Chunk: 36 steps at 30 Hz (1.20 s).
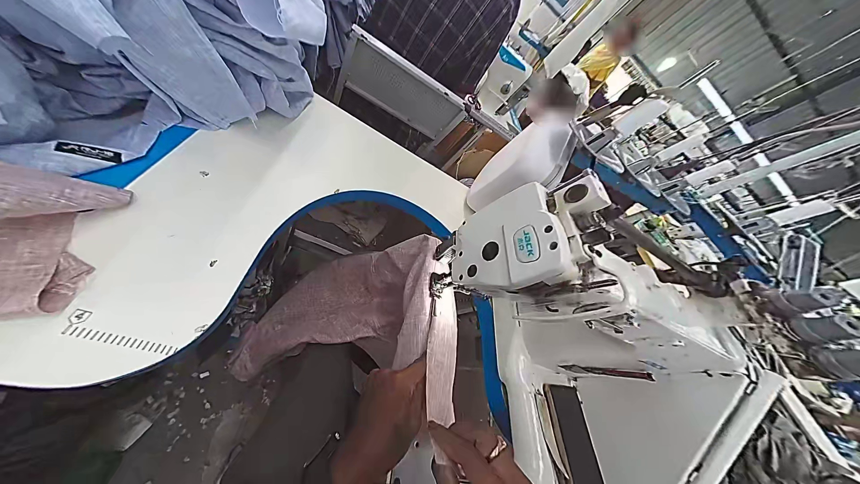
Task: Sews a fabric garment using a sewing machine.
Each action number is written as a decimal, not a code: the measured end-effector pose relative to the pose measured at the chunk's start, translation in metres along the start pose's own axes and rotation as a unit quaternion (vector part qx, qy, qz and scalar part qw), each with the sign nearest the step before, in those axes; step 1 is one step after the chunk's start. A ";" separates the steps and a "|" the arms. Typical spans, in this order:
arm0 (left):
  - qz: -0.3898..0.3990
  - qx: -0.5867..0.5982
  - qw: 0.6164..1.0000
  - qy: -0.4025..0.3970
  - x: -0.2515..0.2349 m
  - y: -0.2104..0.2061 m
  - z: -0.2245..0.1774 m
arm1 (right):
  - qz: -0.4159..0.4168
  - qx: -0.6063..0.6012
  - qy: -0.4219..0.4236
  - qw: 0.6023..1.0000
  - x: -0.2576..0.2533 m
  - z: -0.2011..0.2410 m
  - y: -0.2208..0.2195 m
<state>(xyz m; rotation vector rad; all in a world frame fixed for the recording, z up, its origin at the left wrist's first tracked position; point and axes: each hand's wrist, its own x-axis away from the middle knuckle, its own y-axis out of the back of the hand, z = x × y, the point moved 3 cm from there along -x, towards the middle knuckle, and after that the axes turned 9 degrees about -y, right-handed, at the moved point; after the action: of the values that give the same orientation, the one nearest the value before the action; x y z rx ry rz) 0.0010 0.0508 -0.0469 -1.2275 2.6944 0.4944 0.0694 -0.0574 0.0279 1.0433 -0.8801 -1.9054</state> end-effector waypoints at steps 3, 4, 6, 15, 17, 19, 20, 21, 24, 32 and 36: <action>-0.028 0.010 0.999 -0.015 -0.001 0.000 0.000 | -0.058 0.091 0.062 0.992 -0.002 -0.001 -0.010; -0.030 0.016 0.999 -0.021 0.000 0.000 0.001 | -0.078 0.101 0.073 0.989 -0.005 -0.006 -0.014; -0.044 0.026 0.998 -0.037 0.005 -0.002 0.004 | -0.112 0.104 0.091 0.984 -0.013 -0.015 -0.022; -0.221 -0.145 0.936 -0.231 -0.014 -0.015 0.015 | -0.192 0.026 0.052 0.980 -0.022 -0.040 -0.052; -0.222 -0.169 0.932 -0.230 -0.027 -0.016 0.018 | -0.186 0.045 0.044 0.980 -0.034 -0.042 -0.053; -0.215 -0.189 0.934 -0.214 -0.039 -0.015 0.018 | -0.182 0.061 0.032 0.981 -0.046 -0.044 -0.055; -0.205 -0.189 0.938 -0.204 -0.044 -0.015 0.018 | -0.177 0.069 0.020 0.982 -0.049 -0.044 -0.057; -0.197 -0.189 0.942 -0.195 -0.047 -0.016 0.018 | -0.169 0.077 0.009 0.982 -0.052 -0.044 -0.057; -0.188 -0.199 0.943 -0.188 -0.047 -0.018 0.021 | -0.153 0.092 -0.004 0.984 -0.053 -0.042 -0.061; -0.081 0.226 0.971 0.014 -0.088 0.063 0.019 | -0.102 0.119 0.024 0.987 -0.047 -0.037 -0.067; 0.010 0.451 0.880 0.147 -0.176 0.008 0.084 | -0.090 0.125 0.036 0.987 -0.051 -0.035 -0.068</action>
<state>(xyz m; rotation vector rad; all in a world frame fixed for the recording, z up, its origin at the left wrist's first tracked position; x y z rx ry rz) 0.1104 0.2098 -0.0782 -1.0053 2.5740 -0.9339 0.0986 0.0108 -0.0263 1.3744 -1.0326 -1.9239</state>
